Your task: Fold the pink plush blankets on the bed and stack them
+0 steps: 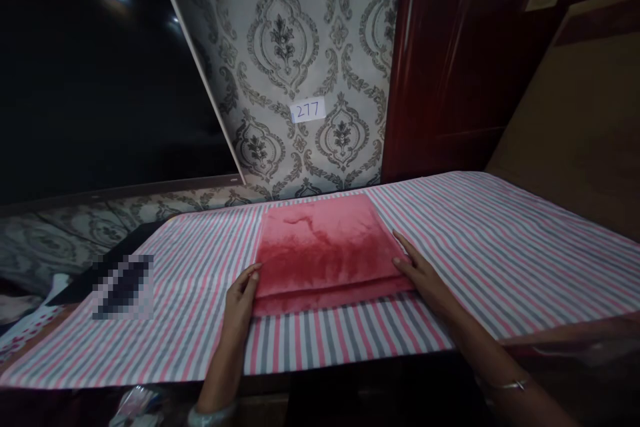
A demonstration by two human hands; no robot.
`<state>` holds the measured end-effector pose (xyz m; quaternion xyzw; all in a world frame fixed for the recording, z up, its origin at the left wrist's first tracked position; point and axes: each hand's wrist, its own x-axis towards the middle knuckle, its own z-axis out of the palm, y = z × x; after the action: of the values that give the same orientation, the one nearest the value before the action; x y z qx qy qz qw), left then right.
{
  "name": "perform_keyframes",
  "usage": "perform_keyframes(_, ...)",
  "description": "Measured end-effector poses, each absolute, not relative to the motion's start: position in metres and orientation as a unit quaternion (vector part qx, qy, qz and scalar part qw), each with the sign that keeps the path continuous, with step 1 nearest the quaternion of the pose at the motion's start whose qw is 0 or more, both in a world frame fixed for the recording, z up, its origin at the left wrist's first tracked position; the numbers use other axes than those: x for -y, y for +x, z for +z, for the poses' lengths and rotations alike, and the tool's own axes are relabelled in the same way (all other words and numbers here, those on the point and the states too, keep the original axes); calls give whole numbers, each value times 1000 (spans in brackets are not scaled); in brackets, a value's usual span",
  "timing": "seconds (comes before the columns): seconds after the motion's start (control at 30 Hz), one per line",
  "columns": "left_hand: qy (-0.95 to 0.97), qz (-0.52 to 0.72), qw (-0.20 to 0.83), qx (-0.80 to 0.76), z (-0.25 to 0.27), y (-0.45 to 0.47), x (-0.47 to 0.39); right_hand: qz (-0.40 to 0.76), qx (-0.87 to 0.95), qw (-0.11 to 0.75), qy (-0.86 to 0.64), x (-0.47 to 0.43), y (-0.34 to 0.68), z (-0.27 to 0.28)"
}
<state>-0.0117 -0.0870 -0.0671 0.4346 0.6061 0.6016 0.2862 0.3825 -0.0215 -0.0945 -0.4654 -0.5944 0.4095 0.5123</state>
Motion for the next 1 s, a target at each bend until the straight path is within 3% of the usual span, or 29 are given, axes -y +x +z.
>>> perform_keyframes(0.53,264,578,501,-588,-36,-13,67,538,482,475,-504,-2,381,-84)
perform_keyframes(1.0,318,568,494,-576,-51,-23,47,570,461,468,-493,-11,371,-70)
